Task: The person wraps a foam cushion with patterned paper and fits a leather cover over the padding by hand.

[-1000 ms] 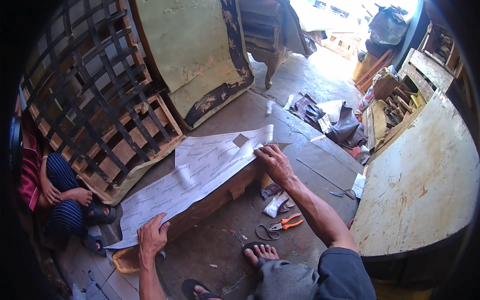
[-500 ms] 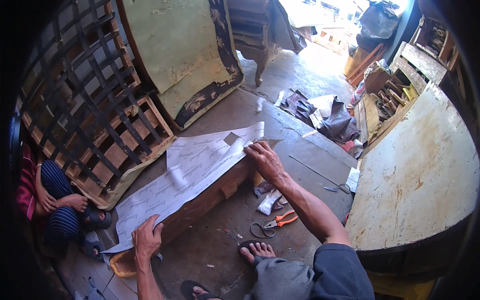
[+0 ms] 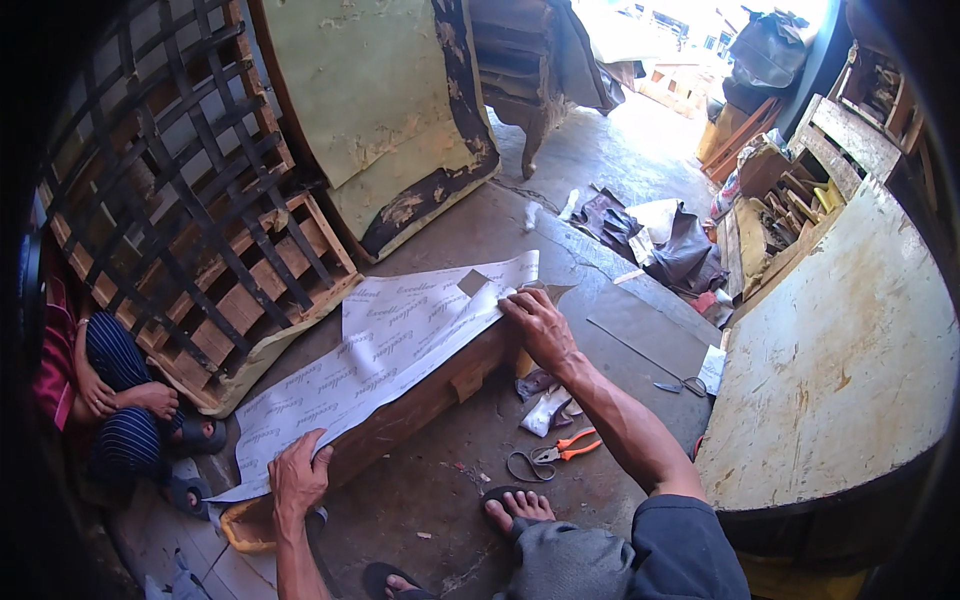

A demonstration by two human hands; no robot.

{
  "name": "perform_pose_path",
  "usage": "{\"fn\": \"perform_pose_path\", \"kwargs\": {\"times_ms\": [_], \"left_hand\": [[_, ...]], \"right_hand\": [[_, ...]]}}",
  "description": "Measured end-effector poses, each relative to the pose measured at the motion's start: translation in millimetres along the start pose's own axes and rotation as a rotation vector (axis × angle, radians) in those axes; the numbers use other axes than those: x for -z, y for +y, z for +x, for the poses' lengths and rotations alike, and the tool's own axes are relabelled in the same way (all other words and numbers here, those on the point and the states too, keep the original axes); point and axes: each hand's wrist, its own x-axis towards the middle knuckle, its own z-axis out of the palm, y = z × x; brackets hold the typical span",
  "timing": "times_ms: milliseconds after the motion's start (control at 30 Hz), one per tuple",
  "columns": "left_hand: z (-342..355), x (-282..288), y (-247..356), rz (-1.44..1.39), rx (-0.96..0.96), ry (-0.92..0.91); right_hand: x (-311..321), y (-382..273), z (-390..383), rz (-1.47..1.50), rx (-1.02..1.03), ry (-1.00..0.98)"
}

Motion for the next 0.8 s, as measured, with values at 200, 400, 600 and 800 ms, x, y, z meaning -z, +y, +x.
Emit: {"fn": "perform_pose_path", "kwargs": {"times_ms": [200,400,600,800], "left_hand": [[3.7,-0.3,-1.6,0.01,0.018,-0.005],[6.6,-0.4,1.9,-0.013,0.033,-0.01],[1.4,-0.6,-1.4,0.001,0.014,0.027],[2.6,-1.7,-1.2,0.009,0.007,0.022]], "right_hand": [[-3.4,0.5,3.6,-0.009,-0.002,0.001],[-2.6,4.3,3.2,-0.024,-0.002,0.016],[-5.9,-0.8,4.1,0.009,0.023,0.016],[-3.8,1.0,1.8,-0.019,0.008,0.011]]}}
